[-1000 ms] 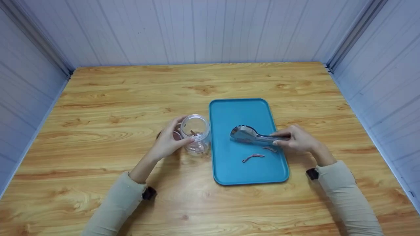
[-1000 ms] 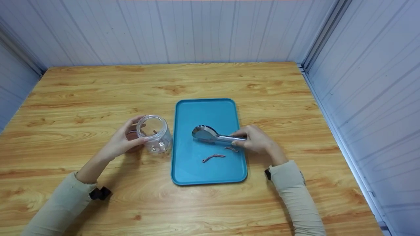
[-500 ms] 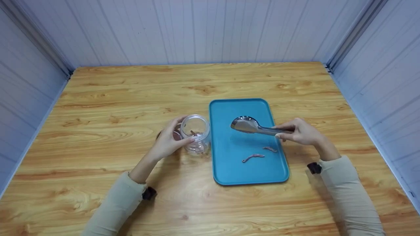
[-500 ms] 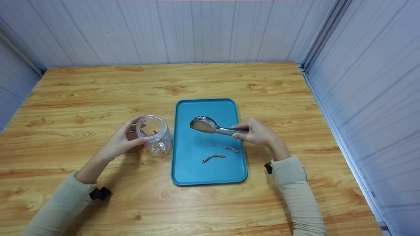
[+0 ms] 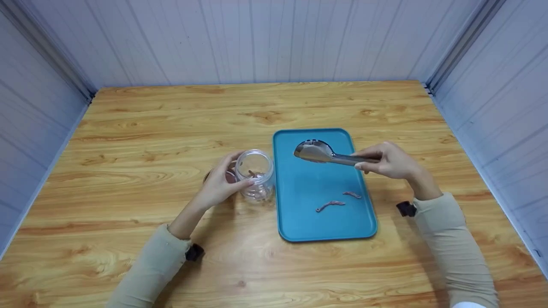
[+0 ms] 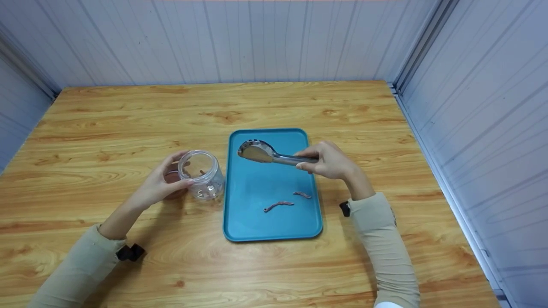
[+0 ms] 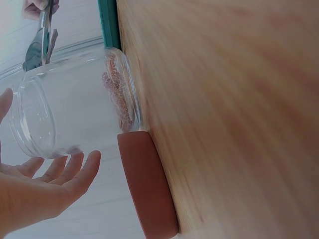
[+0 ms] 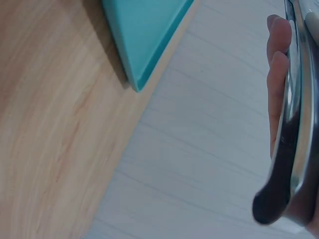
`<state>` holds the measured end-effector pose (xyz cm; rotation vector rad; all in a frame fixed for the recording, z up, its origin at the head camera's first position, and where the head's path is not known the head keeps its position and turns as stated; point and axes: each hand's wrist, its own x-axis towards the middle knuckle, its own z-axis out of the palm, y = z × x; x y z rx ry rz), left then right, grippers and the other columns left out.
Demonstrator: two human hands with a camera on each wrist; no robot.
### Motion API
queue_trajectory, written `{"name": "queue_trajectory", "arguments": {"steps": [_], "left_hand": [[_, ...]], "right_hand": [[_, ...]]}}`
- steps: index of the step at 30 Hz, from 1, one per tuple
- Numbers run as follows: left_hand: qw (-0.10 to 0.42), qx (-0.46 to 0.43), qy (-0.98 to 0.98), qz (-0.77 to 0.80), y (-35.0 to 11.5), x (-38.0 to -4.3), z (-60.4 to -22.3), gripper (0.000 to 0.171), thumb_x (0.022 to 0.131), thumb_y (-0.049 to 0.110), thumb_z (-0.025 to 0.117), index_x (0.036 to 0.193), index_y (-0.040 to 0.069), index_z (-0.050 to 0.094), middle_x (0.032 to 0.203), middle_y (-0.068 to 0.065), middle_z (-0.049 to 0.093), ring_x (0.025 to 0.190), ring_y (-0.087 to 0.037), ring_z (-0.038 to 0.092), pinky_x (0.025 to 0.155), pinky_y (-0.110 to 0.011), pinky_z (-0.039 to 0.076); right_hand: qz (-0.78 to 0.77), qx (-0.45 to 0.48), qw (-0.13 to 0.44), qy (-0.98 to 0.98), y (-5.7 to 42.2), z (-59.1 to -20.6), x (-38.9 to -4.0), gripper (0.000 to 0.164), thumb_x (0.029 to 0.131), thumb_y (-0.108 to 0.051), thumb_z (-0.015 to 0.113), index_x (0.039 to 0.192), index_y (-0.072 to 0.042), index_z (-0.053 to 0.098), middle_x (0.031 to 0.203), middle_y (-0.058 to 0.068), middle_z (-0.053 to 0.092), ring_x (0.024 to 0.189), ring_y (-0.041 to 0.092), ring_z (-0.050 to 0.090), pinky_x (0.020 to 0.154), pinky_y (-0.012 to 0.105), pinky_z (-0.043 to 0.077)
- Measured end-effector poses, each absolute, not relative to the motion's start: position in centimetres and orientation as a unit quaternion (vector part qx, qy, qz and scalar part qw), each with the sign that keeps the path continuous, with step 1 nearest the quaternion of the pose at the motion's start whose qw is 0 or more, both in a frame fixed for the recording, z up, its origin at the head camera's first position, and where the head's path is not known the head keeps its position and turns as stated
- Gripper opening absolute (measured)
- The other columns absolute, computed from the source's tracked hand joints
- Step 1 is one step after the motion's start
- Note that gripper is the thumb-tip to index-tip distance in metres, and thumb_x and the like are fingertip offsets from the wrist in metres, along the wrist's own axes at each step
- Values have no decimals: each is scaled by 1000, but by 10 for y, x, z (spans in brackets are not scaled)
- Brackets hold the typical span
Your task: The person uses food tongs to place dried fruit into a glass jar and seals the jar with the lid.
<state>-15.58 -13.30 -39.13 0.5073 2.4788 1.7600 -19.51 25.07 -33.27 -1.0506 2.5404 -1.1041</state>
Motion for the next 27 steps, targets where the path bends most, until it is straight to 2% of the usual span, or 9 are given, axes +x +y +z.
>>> {"name": "queue_trajectory", "arguments": {"steps": [5,12,19,24,27], "left_hand": [[30,159,809,565,-135,-160,-399,69,74,20,72,131,6,37,117,-18,45,93,-29,47,77,-46,40],[30,155,812,562,-135,-161,-400,70,73,21,73,131,5,37,118,-18,45,95,-33,47,78,-50,38],[28,153,815,558,-134,-161,-399,70,73,18,73,131,5,36,118,-15,45,97,-33,46,78,-47,39],[23,157,815,558,-135,-162,-401,71,73,15,73,132,3,35,118,-15,45,97,-33,46,77,-46,39],[19,161,813,560,-135,-162,-402,71,72,17,74,131,4,36,118,-14,46,95,-33,47,77,-47,39]], "right_hand": [[-376,-361,92,849,244,-325,-197,18,83,1,59,100,6,64,63,9,59,46,6,36,41,23,30],[-374,-384,82,840,232,-316,-200,19,82,1,59,100,5,64,63,1,60,42,6,33,39,23,28],[-363,-421,68,828,216,-309,-202,20,81,2,60,100,7,63,66,4,61,46,10,44,40,23,32],[-362,-449,58,815,206,-306,-204,20,80,4,60,100,9,63,67,5,62,47,15,48,40,23,32],[-363,-454,60,811,201,-306,-205,21,79,4,61,100,9,63,67,5,62,46,14,47,39,23,31]]}}
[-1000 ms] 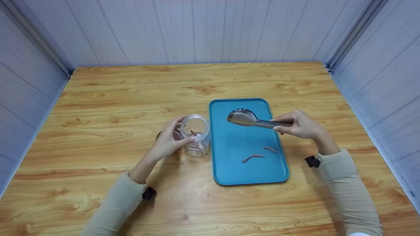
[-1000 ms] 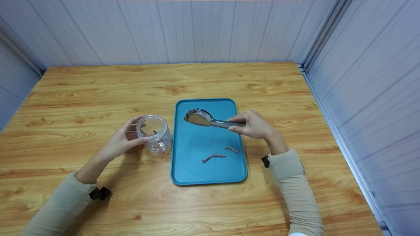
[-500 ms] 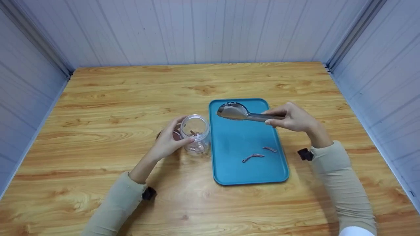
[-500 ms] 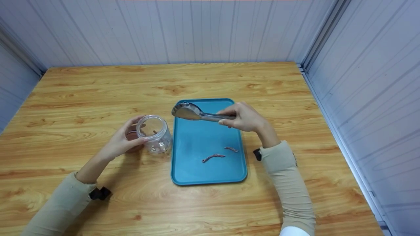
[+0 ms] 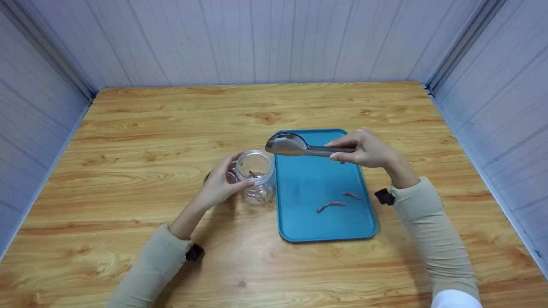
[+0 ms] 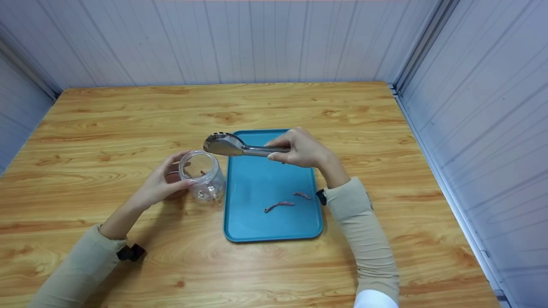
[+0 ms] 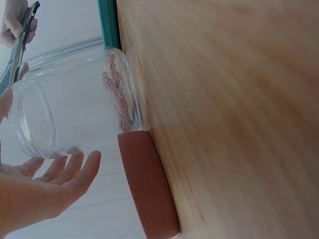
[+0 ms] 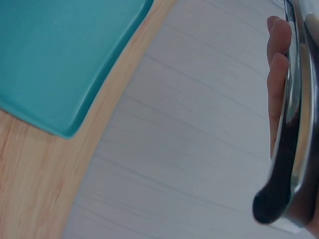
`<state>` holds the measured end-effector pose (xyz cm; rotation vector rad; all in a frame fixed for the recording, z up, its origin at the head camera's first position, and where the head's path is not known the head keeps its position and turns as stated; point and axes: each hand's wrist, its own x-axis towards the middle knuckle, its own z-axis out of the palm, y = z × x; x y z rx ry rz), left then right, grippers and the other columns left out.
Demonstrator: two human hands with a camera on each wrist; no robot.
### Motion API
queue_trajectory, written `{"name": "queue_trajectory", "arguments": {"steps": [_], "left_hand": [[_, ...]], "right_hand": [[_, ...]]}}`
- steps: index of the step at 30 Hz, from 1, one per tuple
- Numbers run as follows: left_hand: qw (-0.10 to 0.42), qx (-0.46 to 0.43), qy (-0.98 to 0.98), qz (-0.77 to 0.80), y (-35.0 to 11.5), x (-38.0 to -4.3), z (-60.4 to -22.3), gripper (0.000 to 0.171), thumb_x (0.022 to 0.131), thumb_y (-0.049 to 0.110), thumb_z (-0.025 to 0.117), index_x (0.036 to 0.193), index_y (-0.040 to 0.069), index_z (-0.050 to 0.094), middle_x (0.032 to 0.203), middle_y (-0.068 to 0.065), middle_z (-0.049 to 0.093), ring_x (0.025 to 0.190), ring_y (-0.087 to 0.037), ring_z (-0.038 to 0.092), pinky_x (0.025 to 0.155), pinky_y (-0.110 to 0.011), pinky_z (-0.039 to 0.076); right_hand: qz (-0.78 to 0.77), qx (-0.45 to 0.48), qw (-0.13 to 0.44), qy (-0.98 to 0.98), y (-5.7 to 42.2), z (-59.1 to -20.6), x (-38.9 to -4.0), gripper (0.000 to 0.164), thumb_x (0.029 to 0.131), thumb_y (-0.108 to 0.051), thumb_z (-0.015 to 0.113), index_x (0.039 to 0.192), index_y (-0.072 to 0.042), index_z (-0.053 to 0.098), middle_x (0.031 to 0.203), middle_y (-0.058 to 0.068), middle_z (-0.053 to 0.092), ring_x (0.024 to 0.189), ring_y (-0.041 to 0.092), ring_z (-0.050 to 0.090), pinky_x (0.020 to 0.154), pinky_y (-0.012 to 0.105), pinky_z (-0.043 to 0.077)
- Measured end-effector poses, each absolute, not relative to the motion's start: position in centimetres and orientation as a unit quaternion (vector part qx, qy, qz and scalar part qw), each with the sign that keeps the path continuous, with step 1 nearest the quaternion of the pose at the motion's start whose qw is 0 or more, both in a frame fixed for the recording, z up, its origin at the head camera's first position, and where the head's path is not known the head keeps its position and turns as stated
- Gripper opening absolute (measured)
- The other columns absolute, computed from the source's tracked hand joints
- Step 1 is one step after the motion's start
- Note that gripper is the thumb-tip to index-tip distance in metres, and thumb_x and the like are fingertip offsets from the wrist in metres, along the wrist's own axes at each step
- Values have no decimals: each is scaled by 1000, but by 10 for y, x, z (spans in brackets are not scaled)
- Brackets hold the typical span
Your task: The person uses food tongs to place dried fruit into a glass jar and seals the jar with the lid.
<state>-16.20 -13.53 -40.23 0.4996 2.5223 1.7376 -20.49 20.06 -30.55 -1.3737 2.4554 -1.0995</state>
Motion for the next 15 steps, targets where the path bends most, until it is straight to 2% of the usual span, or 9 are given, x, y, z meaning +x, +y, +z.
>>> {"name": "queue_trajectory", "arguments": {"steps": [4,9,15], "left_hand": [[10,168,814,556,-136,-163,-405,71,72,25,74,130,7,38,117,-13,46,92,-33,48,75,-45,41],[7,168,813,558,-135,-163,-404,70,72,23,74,130,7,39,117,-13,46,94,-34,48,76,-41,41],[15,162,811,562,-135,-162,-401,69,72,17,74,131,7,39,117,-13,46,94,-33,48,76,-42,41]], "right_hand": [[-363,-465,64,805,194,-306,-207,21,79,5,61,100,9,63,66,6,62,44,11,45,38,23,30],[-367,-488,66,789,187,-316,-214,21,79,5,61,99,9,63,67,7,62,44,12,46,38,23,32],[-360,-490,66,791,185,-336,-228,21,82,-8,62,103,-3,65,66,-2,61,42,9,41,37,24,30]]}}
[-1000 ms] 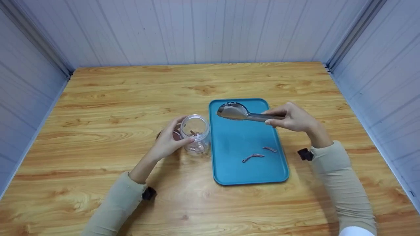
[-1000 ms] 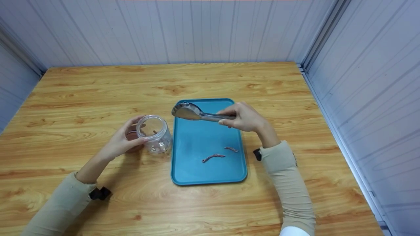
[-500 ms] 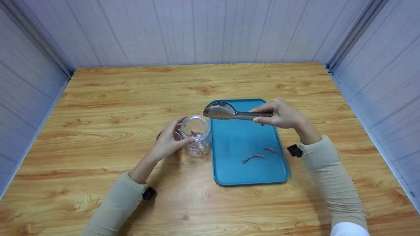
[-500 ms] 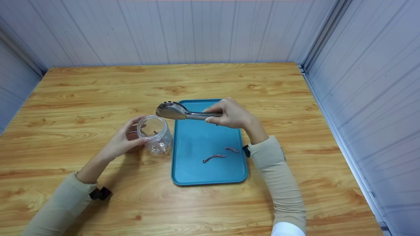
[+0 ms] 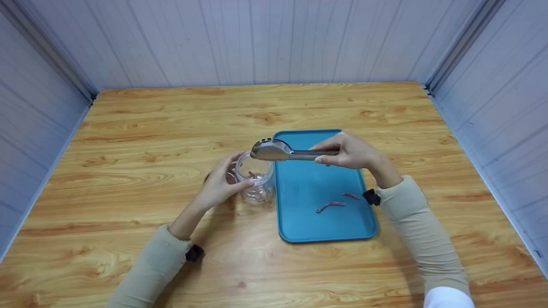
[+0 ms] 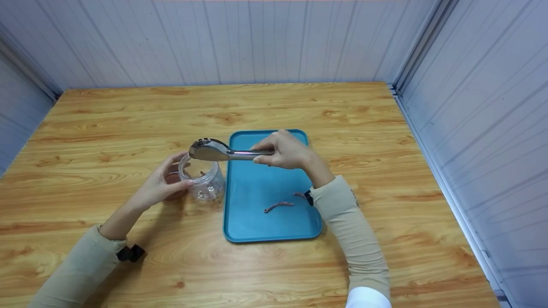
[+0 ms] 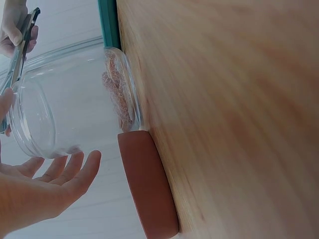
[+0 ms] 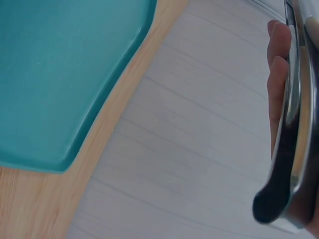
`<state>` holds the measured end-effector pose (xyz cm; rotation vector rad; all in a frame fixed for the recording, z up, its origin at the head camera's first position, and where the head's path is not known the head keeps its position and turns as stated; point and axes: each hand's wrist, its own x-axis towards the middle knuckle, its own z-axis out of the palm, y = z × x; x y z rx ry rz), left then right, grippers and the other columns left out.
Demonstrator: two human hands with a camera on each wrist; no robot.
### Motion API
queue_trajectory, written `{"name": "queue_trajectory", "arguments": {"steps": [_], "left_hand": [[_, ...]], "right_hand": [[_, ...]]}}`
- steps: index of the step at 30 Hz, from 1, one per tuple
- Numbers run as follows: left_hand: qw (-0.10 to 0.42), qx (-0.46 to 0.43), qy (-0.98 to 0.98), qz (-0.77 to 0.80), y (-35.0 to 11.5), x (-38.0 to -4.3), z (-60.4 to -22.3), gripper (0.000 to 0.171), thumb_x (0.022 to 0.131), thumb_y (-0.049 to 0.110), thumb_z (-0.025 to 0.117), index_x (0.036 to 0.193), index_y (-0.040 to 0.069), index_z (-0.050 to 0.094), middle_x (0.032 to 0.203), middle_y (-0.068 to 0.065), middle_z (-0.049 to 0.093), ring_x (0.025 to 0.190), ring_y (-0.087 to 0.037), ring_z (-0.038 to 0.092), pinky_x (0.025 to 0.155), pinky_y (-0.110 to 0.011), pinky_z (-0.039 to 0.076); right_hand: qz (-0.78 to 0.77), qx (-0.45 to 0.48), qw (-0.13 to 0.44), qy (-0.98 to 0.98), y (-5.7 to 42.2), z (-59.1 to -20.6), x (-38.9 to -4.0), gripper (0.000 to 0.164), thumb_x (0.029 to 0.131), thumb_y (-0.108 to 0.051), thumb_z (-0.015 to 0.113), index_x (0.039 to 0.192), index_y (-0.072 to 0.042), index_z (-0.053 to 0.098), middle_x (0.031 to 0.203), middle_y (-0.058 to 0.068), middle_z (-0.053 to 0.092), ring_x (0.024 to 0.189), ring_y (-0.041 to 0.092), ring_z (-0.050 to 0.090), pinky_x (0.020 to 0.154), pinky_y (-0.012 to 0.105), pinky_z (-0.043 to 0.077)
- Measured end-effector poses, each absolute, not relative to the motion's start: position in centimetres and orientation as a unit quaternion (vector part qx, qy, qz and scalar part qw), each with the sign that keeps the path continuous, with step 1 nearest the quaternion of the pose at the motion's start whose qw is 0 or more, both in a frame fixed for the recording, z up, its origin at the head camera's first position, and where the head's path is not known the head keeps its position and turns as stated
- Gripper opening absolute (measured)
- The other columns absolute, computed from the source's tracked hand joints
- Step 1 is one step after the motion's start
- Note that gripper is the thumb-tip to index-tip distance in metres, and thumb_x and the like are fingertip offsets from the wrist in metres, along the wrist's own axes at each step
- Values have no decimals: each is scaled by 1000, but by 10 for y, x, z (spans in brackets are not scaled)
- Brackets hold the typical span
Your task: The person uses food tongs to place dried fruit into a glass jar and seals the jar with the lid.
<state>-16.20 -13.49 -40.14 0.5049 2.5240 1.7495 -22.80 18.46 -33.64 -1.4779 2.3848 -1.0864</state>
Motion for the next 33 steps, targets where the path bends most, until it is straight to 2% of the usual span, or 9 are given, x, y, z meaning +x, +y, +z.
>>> {"name": "queue_trajectory", "arguments": {"steps": [3,7,11,18,25,29,33], "left_hand": [[15,162,811,562,-135,-162,-401,68,72,17,74,130,7,40,116,-15,46,92,-31,49,76,-43,41],[19,158,813,561,-135,-163,-403,68,72,19,74,130,9,39,118,-17,45,90,-27,50,75,-43,42],[19,159,813,559,-135,-163,-403,70,72,19,74,131,8,38,118,-15,45,94,-30,49,77,-43,41],[25,154,821,549,-130,-153,-384,67,74,10,71,130,-2,36,117,-19,44,96,-34,47,79,-46,39],[31,147,823,548,-125,-144,-366,65,75,7,70,129,-6,35,116,-21,44,97,-34,46,80,-44,40],[32,143,824,548,-125,-144,-366,65,75,6,70,129,-7,35,117,-21,44,99,-38,45,80,-43,39],[31,142,826,545,-126,-144,-365,66,75,7,70,129,-7,35,117,-21,43,99,-33,46,82,-46,39]], "right_hand": [[-363,-493,71,788,181,-339,-230,21,84,-13,61,103,-7,66,65,-4,60,41,9,39,37,24,29],[-364,-502,76,781,178,-341,-230,19,85,-14,60,101,-6,66,63,-2,58,40,9,37,37,24,28],[-365,-501,79,780,176,-342,-229,19,84,-13,60,101,-6,66,62,-1,57,40,10,34,37,24,26],[-369,-486,83,788,182,-341,-227,23,84,-15,61,105,-6,65,66,1,61,40,11,36,37,25,26],[-368,-469,85,798,189,-315,-206,23,81,2,60,103,7,61,67,6,61,41,8,36,39,23,30],[-365,-458,73,807,201,-317,-204,22,81,1,60,103,5,62,62,3,57,41,8,33,40,23,30],[-358,-443,56,820,212,-320,-201,23,80,0,62,102,4,63,62,3,56,44,9,34,42,23,31]]}}
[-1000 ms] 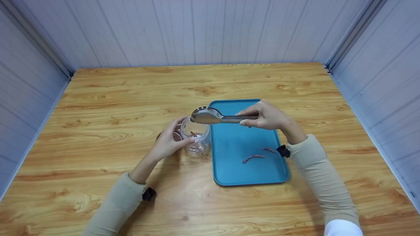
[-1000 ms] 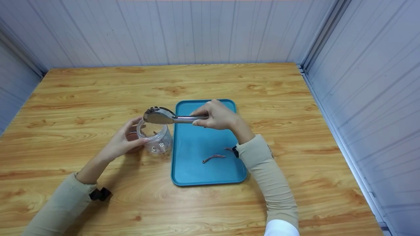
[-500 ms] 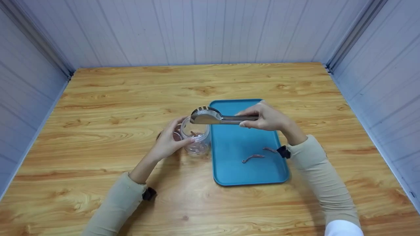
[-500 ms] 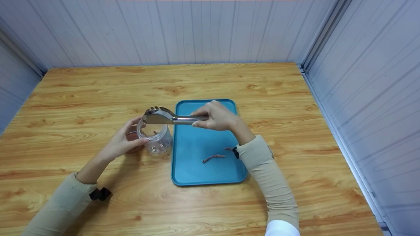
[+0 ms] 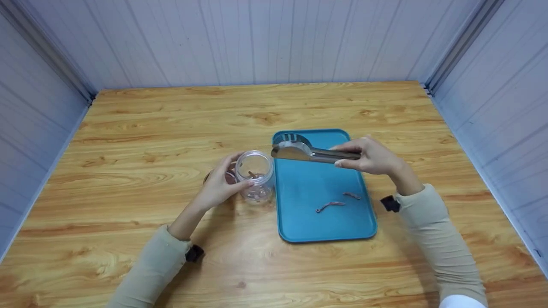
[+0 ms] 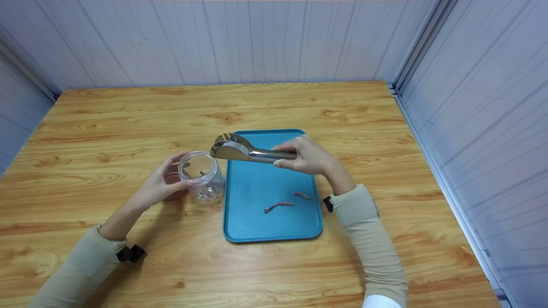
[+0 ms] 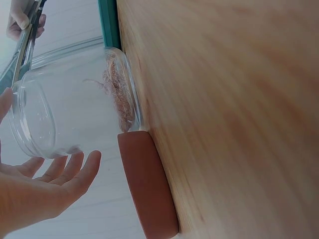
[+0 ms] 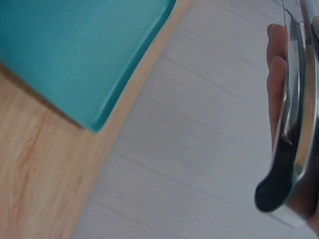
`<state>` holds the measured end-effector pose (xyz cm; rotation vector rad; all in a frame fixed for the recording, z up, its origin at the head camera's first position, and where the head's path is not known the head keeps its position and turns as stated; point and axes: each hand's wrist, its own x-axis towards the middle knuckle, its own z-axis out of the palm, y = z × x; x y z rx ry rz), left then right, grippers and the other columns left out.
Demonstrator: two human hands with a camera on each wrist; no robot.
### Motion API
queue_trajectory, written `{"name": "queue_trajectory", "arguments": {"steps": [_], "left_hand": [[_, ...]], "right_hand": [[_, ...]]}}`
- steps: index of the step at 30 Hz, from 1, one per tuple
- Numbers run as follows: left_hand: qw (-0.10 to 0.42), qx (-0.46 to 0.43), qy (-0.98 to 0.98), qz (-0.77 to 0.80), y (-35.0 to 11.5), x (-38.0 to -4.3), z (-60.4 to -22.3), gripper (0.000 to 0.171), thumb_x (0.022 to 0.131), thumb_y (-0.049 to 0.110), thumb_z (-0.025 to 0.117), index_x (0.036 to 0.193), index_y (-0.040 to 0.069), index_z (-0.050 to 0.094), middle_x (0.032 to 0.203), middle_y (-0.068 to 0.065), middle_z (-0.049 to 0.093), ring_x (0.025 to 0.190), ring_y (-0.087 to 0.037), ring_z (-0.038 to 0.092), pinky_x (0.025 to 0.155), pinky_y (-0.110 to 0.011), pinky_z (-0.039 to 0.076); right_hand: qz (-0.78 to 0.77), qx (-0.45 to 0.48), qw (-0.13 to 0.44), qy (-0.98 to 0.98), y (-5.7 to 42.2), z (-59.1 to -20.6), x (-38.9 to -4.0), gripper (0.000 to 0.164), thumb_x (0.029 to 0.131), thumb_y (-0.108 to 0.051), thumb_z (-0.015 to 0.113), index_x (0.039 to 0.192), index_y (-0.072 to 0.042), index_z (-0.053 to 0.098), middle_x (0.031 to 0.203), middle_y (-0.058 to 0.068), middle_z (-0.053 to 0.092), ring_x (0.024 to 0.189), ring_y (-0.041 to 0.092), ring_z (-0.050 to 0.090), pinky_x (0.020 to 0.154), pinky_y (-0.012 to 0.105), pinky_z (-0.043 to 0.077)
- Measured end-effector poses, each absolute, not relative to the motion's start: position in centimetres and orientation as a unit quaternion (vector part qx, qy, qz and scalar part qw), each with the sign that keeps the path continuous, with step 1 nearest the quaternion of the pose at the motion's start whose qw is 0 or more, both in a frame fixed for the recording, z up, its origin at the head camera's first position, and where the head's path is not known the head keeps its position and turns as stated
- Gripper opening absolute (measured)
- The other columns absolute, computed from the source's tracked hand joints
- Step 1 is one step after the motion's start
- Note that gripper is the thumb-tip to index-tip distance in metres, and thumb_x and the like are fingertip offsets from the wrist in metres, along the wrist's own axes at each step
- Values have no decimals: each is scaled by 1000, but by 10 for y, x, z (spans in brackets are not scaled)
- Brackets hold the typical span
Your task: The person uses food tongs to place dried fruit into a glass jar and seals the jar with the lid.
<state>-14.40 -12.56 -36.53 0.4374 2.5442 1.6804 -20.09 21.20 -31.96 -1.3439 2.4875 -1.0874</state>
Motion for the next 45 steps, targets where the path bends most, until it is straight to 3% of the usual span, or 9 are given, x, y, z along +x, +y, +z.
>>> {"name": "queue_trajectory", "arguments": {"steps": [9,14,21,35,45], "left_hand": [[22,147,827,542,-126,-145,-368,65,75,7,70,128,-7,36,115,-20,45,97,-36,46,79,-42,40],[14,155,821,549,-131,-155,-389,68,73,12,72,130,-2,36,117,-17,43,100,-36,45,81,-43,39],[10,163,818,551,-135,-162,-403,71,72,20,74,130,4,37,118,-19,43,100,-34,45,81,-43,38],[10,159,822,546,-135,-161,-401,69,72,23,73,130,7,39,118,-10,46,103,-32,45,82,-40,38],[17,159,820,549,-135,-162,-401,71,72,20,74,131,6,38,119,-17,44,98,-33,46,81,-45,38]], "right_hand": [[-352,-399,47,846,236,-328,-193,28,79,-2,64,106,3,61,63,1,57,44,8,34,42,23,30],[-358,-378,57,852,248,-335,-188,31,80,-2,63,109,5,59,68,3,60,42,7,32,41,23,30],[-373,-356,85,853,265,-346,-182,32,82,-3,61,113,5,57,90,9,63,56,16,49,50,27,41],[-361,-342,95,863,293,-362,-168,32,78,-2,65,109,7,58,77,7,62,51,14,48,45,25,40],[-355,-339,109,864,322,-391,-164,32,78,-8,67,108,2,61,79,2,63,52,9,45,44,22,37]]}}
